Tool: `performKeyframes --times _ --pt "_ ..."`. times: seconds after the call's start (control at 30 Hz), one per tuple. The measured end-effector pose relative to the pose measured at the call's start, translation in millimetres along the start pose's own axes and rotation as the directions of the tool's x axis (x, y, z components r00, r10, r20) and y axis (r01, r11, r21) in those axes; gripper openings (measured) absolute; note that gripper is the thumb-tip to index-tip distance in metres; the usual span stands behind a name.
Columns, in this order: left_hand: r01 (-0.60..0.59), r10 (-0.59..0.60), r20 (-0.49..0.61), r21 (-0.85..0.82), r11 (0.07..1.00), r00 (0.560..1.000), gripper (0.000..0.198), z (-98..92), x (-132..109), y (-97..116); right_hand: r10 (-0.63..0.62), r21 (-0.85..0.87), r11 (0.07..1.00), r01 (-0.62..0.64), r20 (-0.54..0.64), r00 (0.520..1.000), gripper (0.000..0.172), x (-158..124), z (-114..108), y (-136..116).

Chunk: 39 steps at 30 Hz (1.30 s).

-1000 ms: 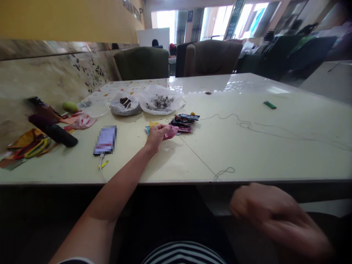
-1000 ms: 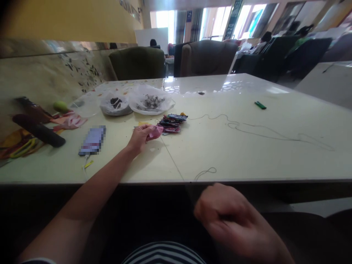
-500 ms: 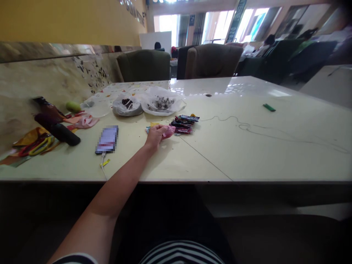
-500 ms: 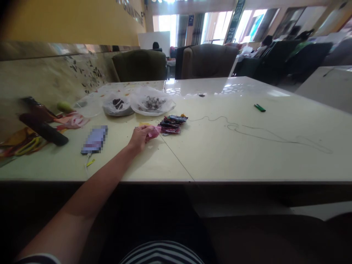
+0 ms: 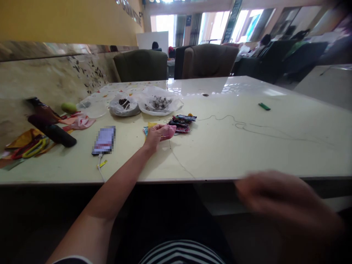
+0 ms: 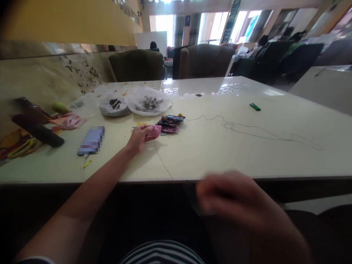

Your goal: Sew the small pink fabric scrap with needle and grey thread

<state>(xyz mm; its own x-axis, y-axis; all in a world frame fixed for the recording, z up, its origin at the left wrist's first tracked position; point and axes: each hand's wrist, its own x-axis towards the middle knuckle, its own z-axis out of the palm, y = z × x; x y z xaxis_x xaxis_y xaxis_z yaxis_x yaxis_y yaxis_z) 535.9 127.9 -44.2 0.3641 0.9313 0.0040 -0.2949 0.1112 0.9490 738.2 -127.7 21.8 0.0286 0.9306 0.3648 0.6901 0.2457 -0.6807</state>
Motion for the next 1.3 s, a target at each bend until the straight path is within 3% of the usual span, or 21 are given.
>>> performKeyframes --times 0.07,0.17,0.27,0.43,0.6,0.7,0.8,1.3 --pt "0.015 -0.017 0.042 0.052 0.999 0.999 0.032 2.4 -3.6 1.3 0.117 0.126 0.985 -0.116 0.001 0.993 0.031 26.7 15.2 7.6" --pt "0.034 -0.047 0.093 0.132 0.991 0.995 0.037 6.3 -8.4 2.9 0.351 0.416 0.858 -0.303 -0.043 0.936 0.027 73.8 50.1 26.5" --pt "0.056 -0.078 0.139 0.154 0.986 0.987 0.041 9.2 -11.3 3.7 0.394 0.515 0.788 -0.338 0.001 0.919 0.039 112.1 84.9 43.5" --pt "0.065 -0.088 0.159 0.144 0.987 0.983 0.043 9.6 -10.5 3.1 0.364 0.645 0.703 -0.299 0.035 0.931 0.033 133.9 112.0 55.5" --pt "0.082 -0.099 0.118 0.144 0.986 0.988 0.041 7.1 -7.9 1.0 0.312 0.553 0.808 -0.203 -0.108 0.944 0.022 135.3 114.3 63.9" --pt "0.079 -0.096 0.101 0.158 0.984 0.990 0.041 6.5 -7.4 0.3 0.205 0.410 0.907 -0.092 -0.241 0.949 0.017 134.6 114.8 65.9" --pt "0.084 -0.099 0.089 0.157 0.984 0.991 0.040 7.7 -7.8 0.1 0.082 0.242 0.970 -0.014 -0.272 0.959 0.015 132.2 115.7 65.0" --pt "0.086 -0.101 0.095 0.150 0.985 0.990 0.031 10.8 -9.1 -0.3 0.032 0.182 0.983 0.021 -0.285 0.958 0.013 130.3 118.6 68.0"
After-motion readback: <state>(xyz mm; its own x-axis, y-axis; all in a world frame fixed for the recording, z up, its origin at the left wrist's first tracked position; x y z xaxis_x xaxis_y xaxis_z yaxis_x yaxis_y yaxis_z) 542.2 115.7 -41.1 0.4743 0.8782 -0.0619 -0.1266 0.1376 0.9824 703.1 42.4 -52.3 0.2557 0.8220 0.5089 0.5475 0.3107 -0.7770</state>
